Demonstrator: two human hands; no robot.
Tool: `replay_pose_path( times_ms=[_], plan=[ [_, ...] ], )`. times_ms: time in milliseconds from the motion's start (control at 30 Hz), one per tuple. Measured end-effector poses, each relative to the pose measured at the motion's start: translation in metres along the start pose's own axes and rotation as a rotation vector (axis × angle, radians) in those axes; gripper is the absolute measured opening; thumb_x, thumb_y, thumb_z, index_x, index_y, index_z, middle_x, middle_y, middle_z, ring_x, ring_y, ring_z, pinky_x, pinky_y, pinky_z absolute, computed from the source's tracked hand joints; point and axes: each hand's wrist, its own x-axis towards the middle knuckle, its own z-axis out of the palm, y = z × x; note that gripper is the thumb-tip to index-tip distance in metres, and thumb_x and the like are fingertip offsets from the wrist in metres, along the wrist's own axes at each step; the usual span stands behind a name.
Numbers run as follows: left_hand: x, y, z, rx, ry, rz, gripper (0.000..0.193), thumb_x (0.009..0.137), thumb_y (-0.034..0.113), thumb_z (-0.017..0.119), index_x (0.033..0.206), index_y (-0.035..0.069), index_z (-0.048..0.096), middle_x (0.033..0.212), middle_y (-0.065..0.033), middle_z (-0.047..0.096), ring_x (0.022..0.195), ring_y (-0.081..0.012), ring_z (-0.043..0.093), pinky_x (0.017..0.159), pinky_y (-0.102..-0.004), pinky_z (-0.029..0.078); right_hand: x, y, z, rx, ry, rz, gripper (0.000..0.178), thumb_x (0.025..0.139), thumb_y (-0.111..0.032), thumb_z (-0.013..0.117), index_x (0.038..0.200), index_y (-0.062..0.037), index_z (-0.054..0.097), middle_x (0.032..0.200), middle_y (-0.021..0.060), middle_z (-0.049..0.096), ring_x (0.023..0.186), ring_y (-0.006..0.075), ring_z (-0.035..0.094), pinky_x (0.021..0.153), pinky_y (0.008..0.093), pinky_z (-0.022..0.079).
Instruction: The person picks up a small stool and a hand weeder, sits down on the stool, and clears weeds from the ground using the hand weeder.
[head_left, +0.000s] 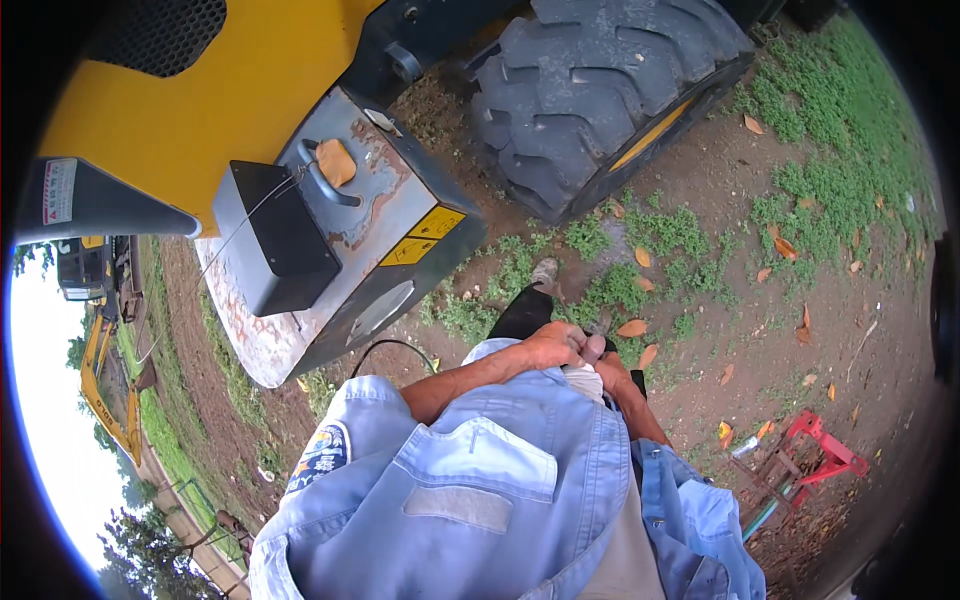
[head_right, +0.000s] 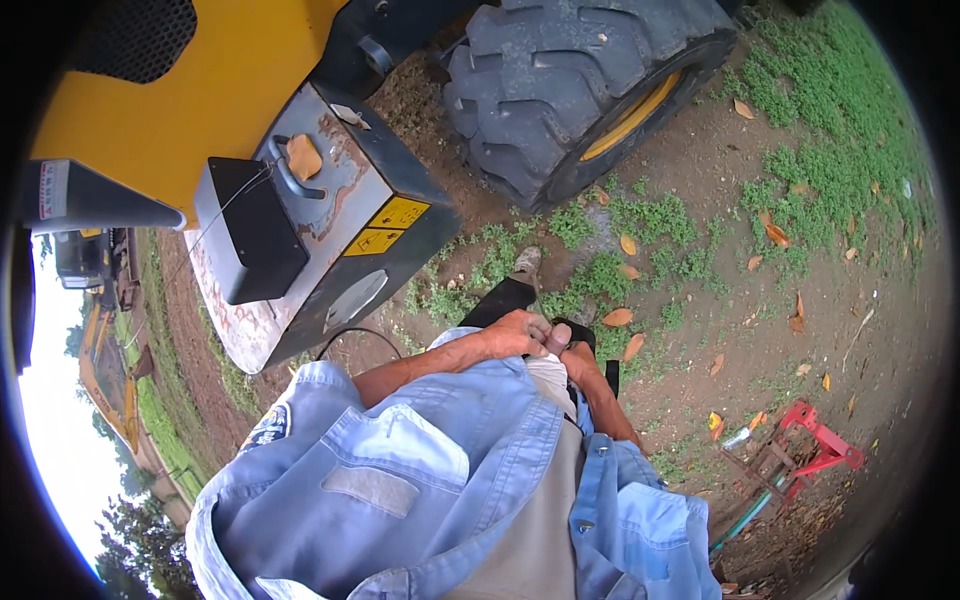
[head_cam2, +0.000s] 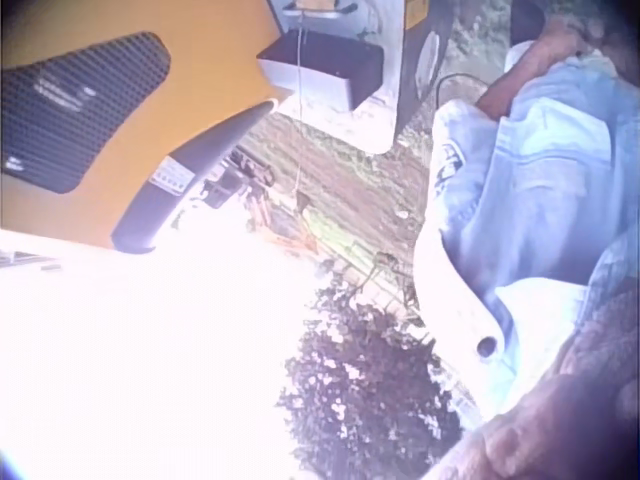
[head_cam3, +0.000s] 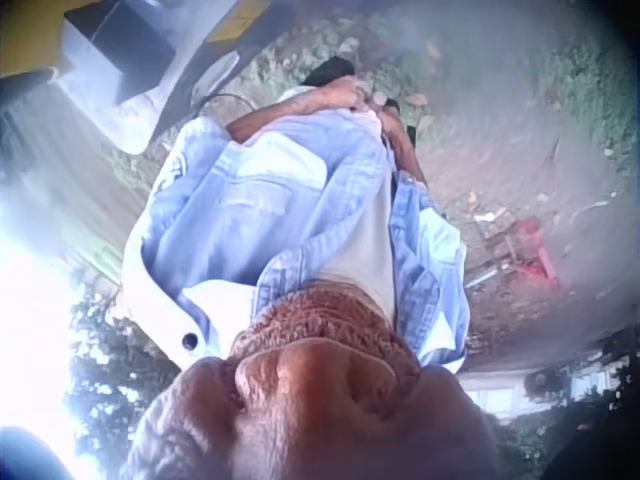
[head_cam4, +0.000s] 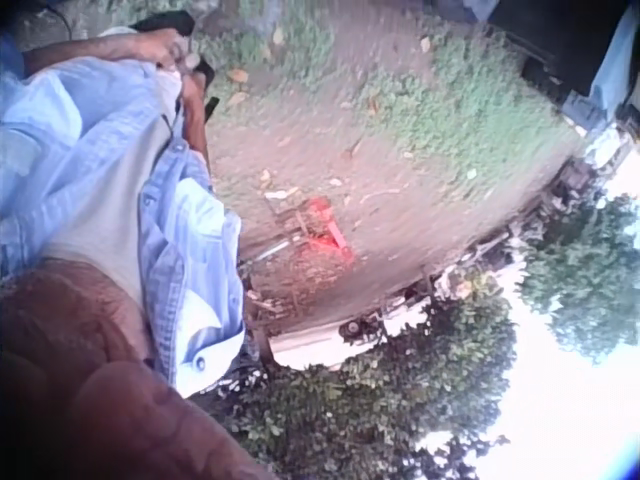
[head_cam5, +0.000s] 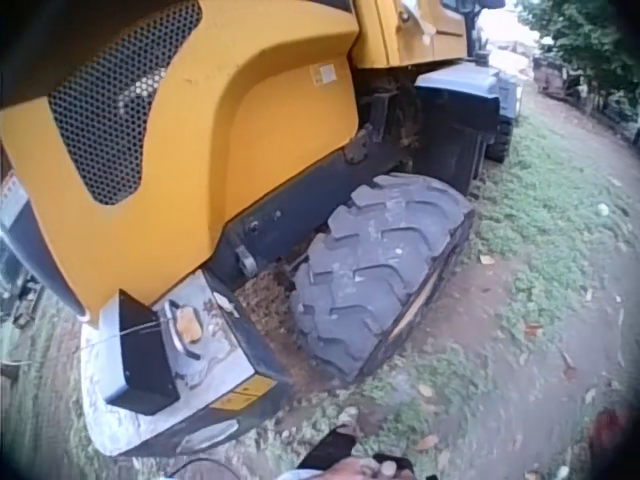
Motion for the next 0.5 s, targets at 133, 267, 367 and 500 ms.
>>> replay_pose_path(
  times_ms=[133, 267, 367, 500],
  plan=[
    [-0.007, -0.022, 0.023, 0.003, 0.047, 0.025, 0.048, 0.067, 0.017, 0.078, 0.109, -0.003, 0.065, 0.099, -0.0157, 0.07, 0.093, -0.0241, 0.068, 0.083, -0.0318, 0.052, 0.001, 0.018, 0.0, -0.005, -0.043, -0.056, 0.071, 0.071, -0.048, 0.075, 0.107, 0.0132, 0.065, 0.106, 0.0231, 0.068, 0.1, 0.0259, 0.065, 0.082, 0.038, 0.051],
    [-0.02, -0.041, 0.051, -0.19, 0.095, -0.023, 0.042, 0.069, 0.013, 0.077, 0.106, -0.003, 0.065, 0.097, -0.0144, 0.07, 0.09, -0.0227, 0.067, 0.082, -0.0325, 0.052, 0.0, 0.038, 0.003, -0.059, -0.091, -0.055, 0.071, 0.072, -0.048, 0.075, 0.107, 0.0139, 0.065, 0.103, 0.0219, 0.069, 0.097, 0.0235, 0.066, 0.079, 0.0374, 0.051],
    [-0.028, -0.051, 0.071, -0.239, 0.119, -0.033, 0.041, 0.07, 0.013, 0.077, 0.107, -0.003, 0.065, 0.097, -0.0139, 0.07, 0.091, -0.0216, 0.067, 0.083, -0.0319, 0.051, -0.004, 0.048, 0.005, -0.091, -0.111, -0.045, 0.068, 0.072, -0.047, 0.075, 0.105, 0.012, 0.066, 0.1, 0.0201, 0.07, 0.093, 0.0218, 0.066, 0.077, 0.0365, 0.051],
    [-0.048, -0.05, 0.083, -0.314, 0.135, -0.076, 0.04, 0.074, 0.011, 0.074, 0.11, -0.003, 0.063, 0.1, -0.013, 0.069, 0.095, -0.0208, 0.065, 0.087, -0.0323, 0.05, 0.012, 0.079, 0.014, -0.15, -0.128, -0.099, 0.066, 0.072, -0.047, 0.075, 0.104, 0.0107, 0.067, 0.099, 0.0194, 0.07, 0.093, 0.0213, 0.066, 0.077, 0.0364, 0.051]
  ],
)
